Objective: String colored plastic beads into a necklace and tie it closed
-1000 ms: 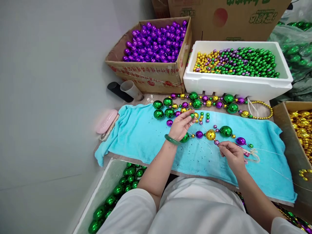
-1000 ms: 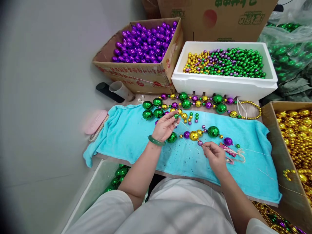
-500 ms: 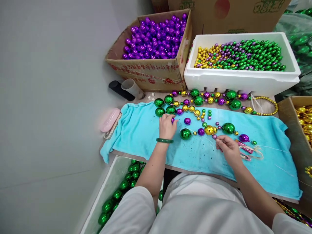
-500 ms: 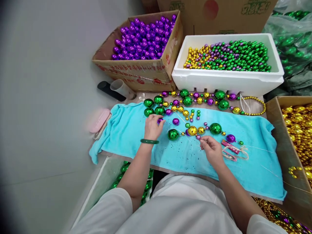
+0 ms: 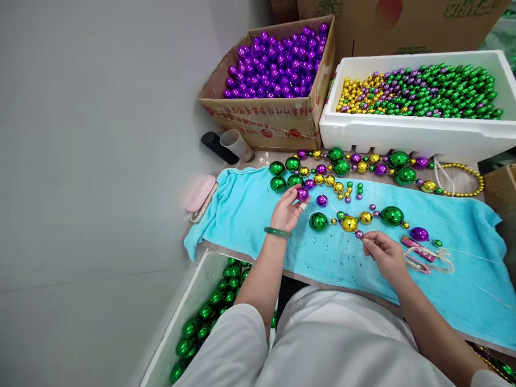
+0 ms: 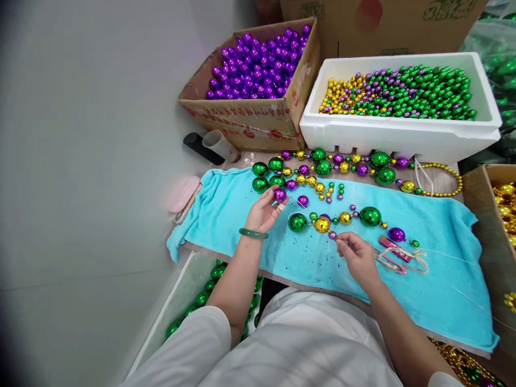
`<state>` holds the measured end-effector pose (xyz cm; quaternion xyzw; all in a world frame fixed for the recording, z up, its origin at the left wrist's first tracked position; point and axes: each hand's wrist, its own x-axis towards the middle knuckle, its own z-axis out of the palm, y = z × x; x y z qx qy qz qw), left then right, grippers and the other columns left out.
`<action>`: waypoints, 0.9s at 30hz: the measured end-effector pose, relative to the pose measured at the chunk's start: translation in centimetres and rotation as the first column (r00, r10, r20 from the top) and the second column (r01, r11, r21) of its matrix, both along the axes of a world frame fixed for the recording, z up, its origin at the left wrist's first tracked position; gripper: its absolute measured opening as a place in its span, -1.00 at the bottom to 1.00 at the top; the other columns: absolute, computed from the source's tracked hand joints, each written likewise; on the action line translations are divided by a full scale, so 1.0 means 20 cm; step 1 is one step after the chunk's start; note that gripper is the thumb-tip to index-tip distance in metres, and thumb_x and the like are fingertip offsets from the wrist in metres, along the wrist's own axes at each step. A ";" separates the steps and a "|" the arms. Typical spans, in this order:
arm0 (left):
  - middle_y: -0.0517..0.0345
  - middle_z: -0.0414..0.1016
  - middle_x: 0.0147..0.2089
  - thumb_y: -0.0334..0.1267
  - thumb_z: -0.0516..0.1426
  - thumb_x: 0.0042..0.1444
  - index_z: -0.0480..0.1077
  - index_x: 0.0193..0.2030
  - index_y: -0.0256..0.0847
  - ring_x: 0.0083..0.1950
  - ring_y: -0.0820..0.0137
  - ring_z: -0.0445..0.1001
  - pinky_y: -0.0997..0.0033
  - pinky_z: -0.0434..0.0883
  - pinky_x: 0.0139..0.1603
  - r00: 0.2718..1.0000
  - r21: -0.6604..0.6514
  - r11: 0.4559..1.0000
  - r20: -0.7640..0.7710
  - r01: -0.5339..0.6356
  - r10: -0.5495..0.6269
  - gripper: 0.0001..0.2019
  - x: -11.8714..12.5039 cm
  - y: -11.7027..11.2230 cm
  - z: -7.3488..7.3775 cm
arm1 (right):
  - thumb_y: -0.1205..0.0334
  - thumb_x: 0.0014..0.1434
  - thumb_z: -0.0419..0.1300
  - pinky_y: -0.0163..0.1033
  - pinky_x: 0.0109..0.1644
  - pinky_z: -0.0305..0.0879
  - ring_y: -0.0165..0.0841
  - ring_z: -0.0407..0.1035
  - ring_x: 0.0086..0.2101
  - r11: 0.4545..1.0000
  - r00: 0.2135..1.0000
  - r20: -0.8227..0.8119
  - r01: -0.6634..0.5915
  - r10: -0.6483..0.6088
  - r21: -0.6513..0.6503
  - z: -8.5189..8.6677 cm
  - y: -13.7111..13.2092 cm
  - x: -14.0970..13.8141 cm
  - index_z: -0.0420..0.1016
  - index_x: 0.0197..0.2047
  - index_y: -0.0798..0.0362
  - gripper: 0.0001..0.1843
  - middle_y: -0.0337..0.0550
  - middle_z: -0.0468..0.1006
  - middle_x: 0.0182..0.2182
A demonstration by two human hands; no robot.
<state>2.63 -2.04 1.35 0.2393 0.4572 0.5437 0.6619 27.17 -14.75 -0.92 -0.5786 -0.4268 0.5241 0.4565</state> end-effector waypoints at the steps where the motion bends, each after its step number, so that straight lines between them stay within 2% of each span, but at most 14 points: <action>1: 0.13 0.50 -0.23 -0.28 0.22 0.04 0.44 -0.17 -0.22 -0.22 0.48 0.49 0.28 0.43 0.05 0.999 0.000 1.000 0.046 -0.023 0.023 -0.80 0.01 0.00 0.01 | 0.07 0.10 0.22 -0.32 -0.51 0.18 -0.44 0.24 -0.58 1.000 1.000 0.000 -0.011 0.011 -0.006 0.00 0.00 -0.01 0.46 -0.37 0.06 -0.79 -0.29 0.37 -0.63; 5: 0.16 0.51 -0.26 -0.34 0.19 0.07 0.43 -0.21 -0.22 -0.23 0.49 0.50 0.30 0.45 0.06 0.992 -0.008 0.997 0.103 -0.072 0.073 -0.87 0.06 -0.02 0.05 | 0.07 0.11 0.21 -0.30 -0.48 0.20 -0.44 0.24 -0.57 0.998 0.998 0.003 -0.057 0.057 -0.027 -0.02 -0.01 -0.03 0.45 -0.38 0.06 -0.78 -0.29 0.36 -0.63; 13: 0.20 0.49 -0.25 -0.34 0.24 0.00 0.43 -0.19 -0.19 -0.22 0.46 0.51 0.34 0.46 -0.03 0.992 0.002 1.000 0.119 -0.029 0.029 -0.81 0.11 -0.06 0.10 | 0.05 0.09 0.21 -0.30 -0.47 0.20 -0.43 0.24 -0.58 0.997 0.999 0.019 -0.041 0.042 -0.059 -0.01 0.00 -0.04 0.46 -0.39 0.07 -0.76 -0.29 0.36 -0.63; 17: 0.19 0.46 -0.22 -0.32 0.27 -0.05 0.43 -0.19 -0.19 -0.19 0.47 0.48 0.39 0.45 -0.07 0.998 0.072 0.997 0.065 -0.026 0.021 -0.75 0.14 -0.08 0.11 | 0.05 0.09 0.21 -0.30 -0.46 0.19 -0.43 0.24 -0.57 0.996 0.999 0.022 -0.040 0.042 -0.073 -0.01 -0.01 -0.03 0.45 -0.39 0.07 -0.76 -0.29 0.35 -0.62; 21: 0.20 0.41 -0.12 -0.33 0.31 -0.11 0.41 -0.09 -0.12 -0.21 0.53 0.42 0.50 0.41 -0.16 0.994 0.214 0.974 -0.052 -0.078 0.091 -0.61 0.18 -0.12 0.11 | 0.05 0.10 0.21 -0.30 -0.46 0.19 -0.43 0.24 -0.56 0.996 0.999 0.010 -0.036 0.037 -0.084 -0.01 -0.01 -0.02 0.44 -0.37 0.07 -0.76 -0.29 0.35 -0.61; 27: 0.21 0.36 -0.11 -0.34 0.33 -0.13 0.33 0.06 -0.04 -0.19 0.54 0.39 0.52 0.38 -0.11 0.986 0.292 0.956 -0.159 0.002 0.046 -0.44 0.25 -0.18 0.12 | 0.06 0.12 0.20 -0.30 -0.43 0.20 -0.43 0.24 -0.54 0.998 0.999 -0.003 -0.041 0.041 -0.045 -0.02 -0.02 -0.02 0.46 -0.34 0.07 -0.77 -0.29 0.37 -0.59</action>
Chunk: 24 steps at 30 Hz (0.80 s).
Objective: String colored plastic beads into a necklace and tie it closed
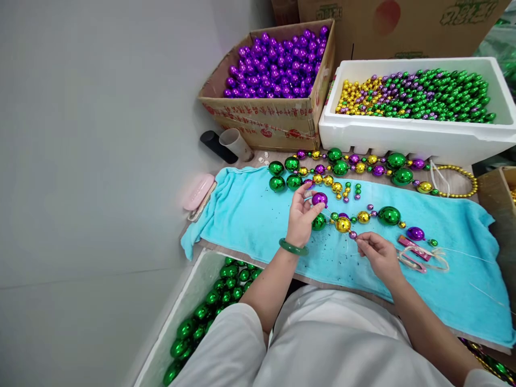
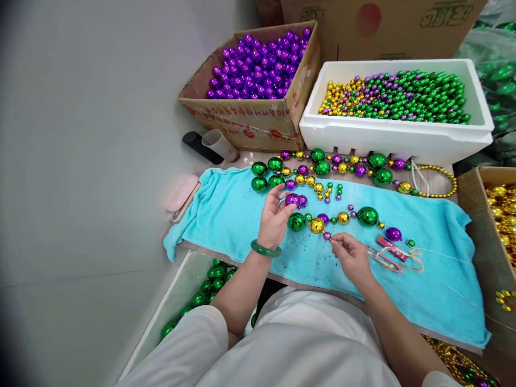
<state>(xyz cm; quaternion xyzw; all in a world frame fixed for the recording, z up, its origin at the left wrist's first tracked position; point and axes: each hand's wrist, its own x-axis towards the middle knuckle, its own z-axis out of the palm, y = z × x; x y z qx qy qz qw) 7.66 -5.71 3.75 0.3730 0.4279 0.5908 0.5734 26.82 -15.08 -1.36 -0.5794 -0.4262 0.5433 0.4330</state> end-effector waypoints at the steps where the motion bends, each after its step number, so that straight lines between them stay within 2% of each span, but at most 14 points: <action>1: 0.21 0.35 -0.10 -0.34 0.33 -0.13 0.32 0.07 -0.03 -0.18 0.53 0.38 0.52 0.39 -0.11 1.000 0.010 1.000 -0.003 0.007 -0.007 -0.43 0.01 -0.01 0.00 | 0.07 0.12 0.20 -0.30 -0.43 0.20 -0.43 0.25 -0.54 1.000 1.000 -0.001 0.006 -0.006 0.008 0.00 0.00 0.00 0.46 -0.34 0.07 -0.78 -0.29 0.37 -0.59; 8: 0.17 0.31 -0.03 -0.30 0.33 -0.11 0.25 0.11 -0.01 -0.09 0.48 0.38 0.49 0.39 -0.07 0.999 0.095 0.995 -0.047 0.015 -0.011 -0.39 0.03 -0.03 0.01 | 0.11 0.09 0.22 -0.32 -0.46 0.19 -0.45 0.24 -0.56 0.997 0.998 -0.031 0.057 -0.055 0.052 -0.01 0.02 -0.01 0.46 -0.36 0.06 -0.81 -0.30 0.37 -0.61; 13: 0.17 0.30 -0.07 -0.33 0.33 -0.10 0.24 0.12 -0.03 -0.12 0.49 0.37 0.51 0.40 -0.11 0.993 0.126 0.987 -0.071 0.104 -0.095 -0.38 0.01 -0.03 0.05 | 0.12 0.08 0.23 -0.33 -0.50 0.16 -0.46 0.22 -0.58 0.996 0.999 -0.041 0.026 -0.023 0.087 -0.01 0.03 0.02 0.47 -0.37 0.06 -0.83 -0.29 0.39 -0.62; 18: 0.15 0.31 -0.09 -0.33 0.33 -0.10 0.24 0.13 -0.03 -0.05 0.44 0.35 0.49 0.40 -0.07 0.984 0.168 0.975 -0.132 0.145 -0.123 -0.37 0.01 -0.05 0.08 | 0.13 0.06 0.24 -0.33 -0.51 0.15 -0.46 0.23 -0.57 0.995 0.998 -0.038 0.045 -0.042 0.092 -0.03 0.05 0.03 0.48 -0.38 0.05 -0.84 -0.29 0.39 -0.62; 22: 0.13 0.32 -0.06 -0.30 0.32 -0.09 0.24 0.13 -0.04 0.01 0.40 0.34 0.45 0.40 -0.03 0.981 0.169 0.979 -0.174 0.115 -0.085 -0.39 0.02 -0.06 0.08 | 0.14 0.08 0.22 -0.32 -0.49 0.16 -0.46 0.22 -0.58 0.995 0.999 -0.029 0.035 -0.033 0.091 -0.05 0.05 0.02 0.47 -0.37 0.05 -0.85 -0.29 0.39 -0.62; 24: 0.12 0.32 -0.07 -0.28 0.32 -0.08 0.24 0.13 -0.05 -0.02 0.40 0.35 0.45 0.41 -0.06 0.982 0.157 0.983 -0.176 0.098 -0.070 -0.40 0.02 -0.06 0.08 | 0.14 0.09 0.22 -0.31 -0.48 0.18 -0.46 0.22 -0.57 0.995 1.000 -0.024 0.002 0.001 0.097 -0.06 0.04 0.02 0.47 -0.38 0.05 -0.85 -0.29 0.39 -0.61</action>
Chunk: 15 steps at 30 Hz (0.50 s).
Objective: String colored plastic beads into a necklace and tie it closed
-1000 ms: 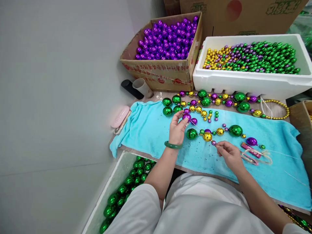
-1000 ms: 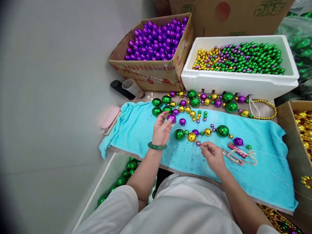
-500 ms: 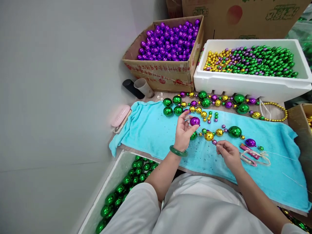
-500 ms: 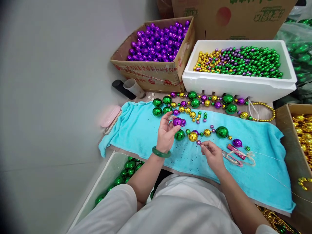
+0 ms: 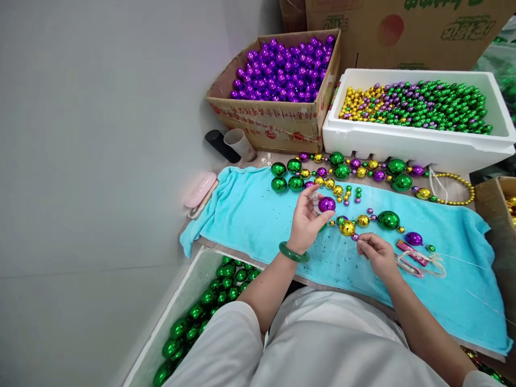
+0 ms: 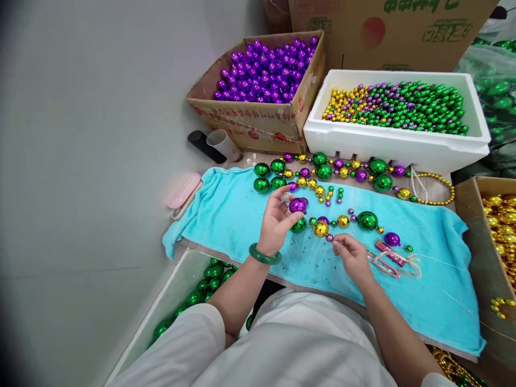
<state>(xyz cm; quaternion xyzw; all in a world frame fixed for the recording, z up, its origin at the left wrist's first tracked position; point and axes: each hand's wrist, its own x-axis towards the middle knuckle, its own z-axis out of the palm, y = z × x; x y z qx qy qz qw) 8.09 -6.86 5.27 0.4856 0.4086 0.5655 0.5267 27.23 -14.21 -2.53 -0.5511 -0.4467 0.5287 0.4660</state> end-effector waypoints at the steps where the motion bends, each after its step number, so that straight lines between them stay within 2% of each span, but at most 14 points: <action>1: 0.13 0.32 -0.08 -0.28 0.32 -0.08 0.24 0.13 -0.06 -0.05 0.41 0.36 0.45 0.42 -0.08 1.000 -0.010 1.000 0.004 -0.001 0.001 -0.40 0.00 0.00 0.00 | 0.14 0.09 0.22 -0.31 -0.47 0.19 -0.45 0.23 -0.57 1.000 1.000 0.006 -0.014 0.014 0.002 -0.01 0.00 0.00 0.48 -0.38 0.05 -0.85 -0.29 0.39 -0.61; 6: 0.13 0.33 -0.07 -0.31 0.32 -0.08 0.23 0.13 -0.06 -0.06 0.44 0.36 0.47 0.41 -0.07 1.000 -0.024 0.999 -0.001 0.027 -0.027 -0.39 -0.01 0.00 0.00 | 0.13 0.08 0.23 -0.29 -0.42 0.22 -0.43 0.26 -0.54 1.000 0.999 0.047 0.021 -0.021 0.002 -0.01 0.00 0.01 0.49 -0.38 0.05 -0.84 -0.28 0.39 -0.61; 12: 0.16 0.31 -0.07 -0.34 0.32 -0.09 0.25 0.12 -0.04 -0.08 0.47 0.36 0.50 0.42 -0.09 0.994 -0.031 0.999 0.105 0.035 -0.032 -0.40 0.00 0.00 -0.01 | 0.10 0.08 0.23 -0.33 -0.51 0.17 -0.46 0.23 -0.57 0.999 0.994 -0.105 0.003 -0.007 -0.040 -0.01 0.00 -0.03 0.45 -0.37 0.05 -0.82 -0.29 0.39 -0.61; 15: 0.13 0.32 -0.05 -0.32 0.32 -0.08 0.25 0.12 -0.03 -0.03 0.42 0.37 0.45 0.42 -0.06 0.997 0.008 1.000 0.072 0.006 -0.006 -0.40 0.02 -0.01 -0.01 | 0.09 0.07 0.23 -0.34 -0.53 0.16 -0.47 0.23 -0.59 0.998 0.992 -0.123 -0.006 -0.001 -0.060 -0.02 0.00 -0.05 0.44 -0.38 0.06 -0.80 -0.29 0.38 -0.62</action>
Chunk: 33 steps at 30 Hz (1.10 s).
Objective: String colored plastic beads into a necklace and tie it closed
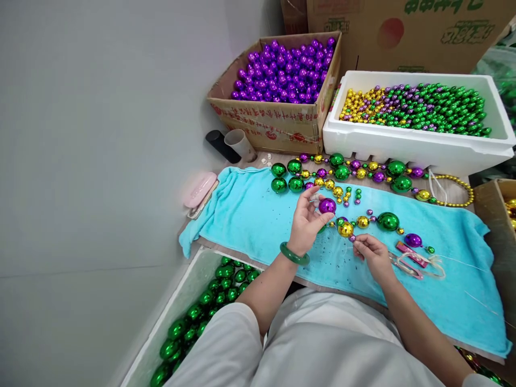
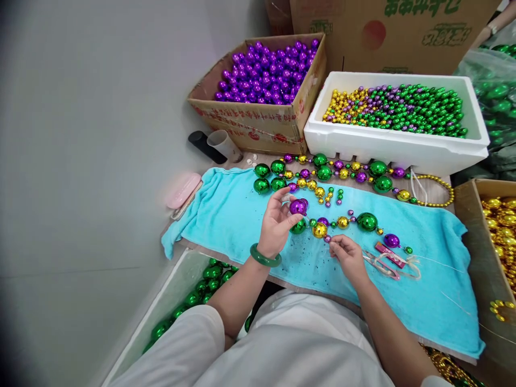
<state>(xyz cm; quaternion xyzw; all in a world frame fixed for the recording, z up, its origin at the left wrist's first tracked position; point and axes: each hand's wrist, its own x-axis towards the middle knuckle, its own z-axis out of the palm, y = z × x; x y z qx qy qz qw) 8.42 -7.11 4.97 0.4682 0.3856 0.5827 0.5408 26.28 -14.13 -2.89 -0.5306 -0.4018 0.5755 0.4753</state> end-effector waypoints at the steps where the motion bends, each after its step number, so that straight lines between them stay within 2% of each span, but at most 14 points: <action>1: 0.11 0.32 -0.04 -0.30 0.32 -0.07 0.25 0.12 -0.04 0.00 0.39 0.36 0.43 0.42 -0.04 0.999 0.029 0.999 -0.031 -0.015 0.016 -0.40 0.00 -0.01 0.00 | 0.09 0.07 0.23 -0.33 -0.53 0.16 -0.46 0.22 -0.59 1.000 1.000 0.015 0.001 -0.001 0.002 0.00 0.00 0.00 0.44 -0.38 0.06 -0.80 -0.29 0.38 -0.62; 5: 0.06 0.33 -0.01 -0.26 0.31 -0.05 0.23 0.14 -0.05 0.07 0.33 0.34 0.35 0.41 0.03 0.992 0.101 0.994 -0.121 -0.031 0.043 -0.41 0.01 -0.02 0.01 | 0.09 0.08 0.22 -0.30 -0.50 0.19 -0.44 0.24 -0.57 0.999 0.995 0.103 0.011 -0.014 0.037 0.00 0.01 0.01 0.46 -0.38 0.05 -0.80 -0.28 0.38 -0.62; 9: 0.11 0.32 -0.05 -0.27 0.33 -0.10 0.21 0.16 -0.04 0.00 0.39 0.36 0.42 0.41 -0.03 0.997 0.017 0.999 -0.053 0.048 -0.047 -0.34 -0.01 -0.01 0.03 | 0.11 0.08 0.22 -0.29 -0.49 0.20 -0.43 0.25 -0.56 0.997 0.993 0.113 -0.027 0.019 0.068 0.00 0.01 0.04 0.47 -0.39 0.04 -0.82 -0.28 0.39 -0.61; 14: 0.11 0.35 -0.05 -0.30 0.36 -0.15 0.25 0.14 -0.06 -0.01 0.38 0.37 0.42 0.41 -0.05 0.995 -0.056 0.994 -0.013 0.097 -0.098 -0.33 0.02 -0.02 0.01 | 0.11 0.09 0.23 -0.33 -0.50 0.17 -0.44 0.28 -0.55 1.000 1.000 -0.005 0.007 -0.007 0.016 0.00 0.01 0.01 0.44 -0.34 0.05 -0.83 -0.29 0.41 -0.58; 16: 0.10 0.38 -0.05 -0.28 0.35 -0.12 0.33 0.06 -0.10 -0.01 0.38 0.38 0.40 0.40 -0.03 0.997 -0.056 0.996 -0.032 0.074 -0.076 -0.45 0.03 -0.03 0.00 | 0.11 0.08 0.24 -0.35 -0.52 0.16 -0.45 0.30 -0.54 1.000 0.998 -0.065 0.024 -0.025 -0.015 0.01 0.01 -0.02 0.42 -0.24 0.04 -0.78 -0.30 0.42 -0.56; 20: 0.09 0.46 -0.15 -0.21 0.23 0.06 0.51 -0.24 -0.18 -0.04 0.36 0.42 0.32 0.37 0.05 0.989 -0.007 1.000 -0.147 0.020 -0.021 -0.86 0.03 -0.03 0.01 | 0.09 0.02 0.27 -0.34 -0.54 0.19 -0.39 0.37 -0.50 0.997 0.993 -0.115 -0.023 0.014 -0.077 0.02 0.00 -0.02 0.36 -0.12 0.04 -0.63 -0.26 0.47 -0.51; 22: 0.10 0.49 -0.22 -0.22 0.21 0.08 0.53 -0.35 -0.19 -0.08 0.35 0.44 0.29 0.38 0.04 0.979 0.003 0.999 -0.201 0.037 -0.035 -0.89 0.03 -0.02 0.03 | 0.10 0.01 0.25 -0.33 -0.55 0.19 -0.38 0.37 -0.52 0.991 0.995 -0.039 -0.095 0.092 -0.097 0.03 -0.01 0.01 0.38 -0.11 0.04 -0.63 -0.25 0.48 -0.49; 24: 0.11 0.51 -0.26 -0.24 0.22 0.06 0.53 -0.39 -0.20 -0.14 0.36 0.46 0.30 0.41 -0.02 0.973 -0.006 0.996 -0.216 0.084 -0.083 -0.90 0.03 -0.03 0.05 | 0.15 0.02 0.23 -0.32 -0.57 0.14 -0.42 0.28 -0.61 0.981 0.966 0.184 -0.165 0.181 -0.099 0.06 -0.02 0.06 0.44 -0.10 0.03 -0.66 -0.31 0.42 -0.58; 26: 0.11 0.52 -0.29 -0.24 0.22 0.07 0.53 -0.39 -0.20 -0.21 0.40 0.48 0.35 0.44 -0.11 0.969 -0.028 0.990 -0.203 0.136 -0.139 -0.89 0.05 -0.04 0.08 | 0.19 0.05 0.21 -0.30 -0.54 0.13 -0.44 0.18 -0.65 0.985 0.879 0.445 -0.165 0.169 -0.048 0.12 -0.03 0.09 0.50 -0.11 0.02 -0.70 -0.34 0.36 -0.65; 28: 0.12 0.53 -0.33 -0.22 0.21 0.08 0.52 -0.37 -0.20 -0.29 0.44 0.47 0.40 0.45 -0.22 0.968 -0.048 0.986 -0.186 0.161 -0.167 -0.88 0.07 -0.05 0.10 | 0.18 0.10 0.19 -0.26 -0.47 0.21 -0.40 0.25 -0.57 0.988 0.831 0.554 -0.122 0.051 0.092 0.19 -0.03 0.11 0.52 -0.11 0.00 -0.74 -0.23 0.47 -0.54; 30: 0.13 0.52 -0.35 -0.20 0.21 0.09 0.52 -0.35 -0.21 -0.34 0.46 0.47 0.44 0.45 -0.30 0.971 -0.053 0.984 -0.161 0.173 -0.179 -0.86 0.10 -0.06 0.13 | 0.14 0.15 0.18 -0.23 -0.35 0.30 -0.33 0.37 -0.39 0.968 0.873 0.488 -0.104 -0.021 0.227 0.26 -0.02 0.10 0.51 -0.07 -0.01 -0.72 -0.08 0.55 -0.26; 31: 0.14 0.52 -0.37 -0.19 0.21 0.08 0.52 -0.35 -0.22 -0.36 0.47 0.47 0.46 0.45 -0.33 0.973 -0.049 0.982 -0.141 0.180 -0.185 -0.85 0.11 -0.06 0.15 | 0.13 0.16 0.18 -0.22 -0.30 0.32 -0.31 0.39 -0.31 0.958 0.900 0.435 -0.110 -0.016 0.264 0.29 -0.01 0.08 0.51 -0.07 -0.02 -0.72 -0.05 0.54 -0.16; 33: 0.16 0.51 -0.40 -0.17 0.21 0.08 0.52 -0.33 -0.22 -0.39 0.49 0.47 0.47 0.46 -0.36 0.977 -0.039 0.981 -0.094 0.189 -0.192 -0.84 0.13 -0.06 0.19 | 0.12 0.15 0.20 -0.21 -0.26 0.34 -0.29 0.40 -0.28 0.952 0.935 0.356 -0.120 0.012 0.281 0.31 0.01 0.05 0.54 -0.14 -0.01 -0.77 -0.06 0.55 -0.19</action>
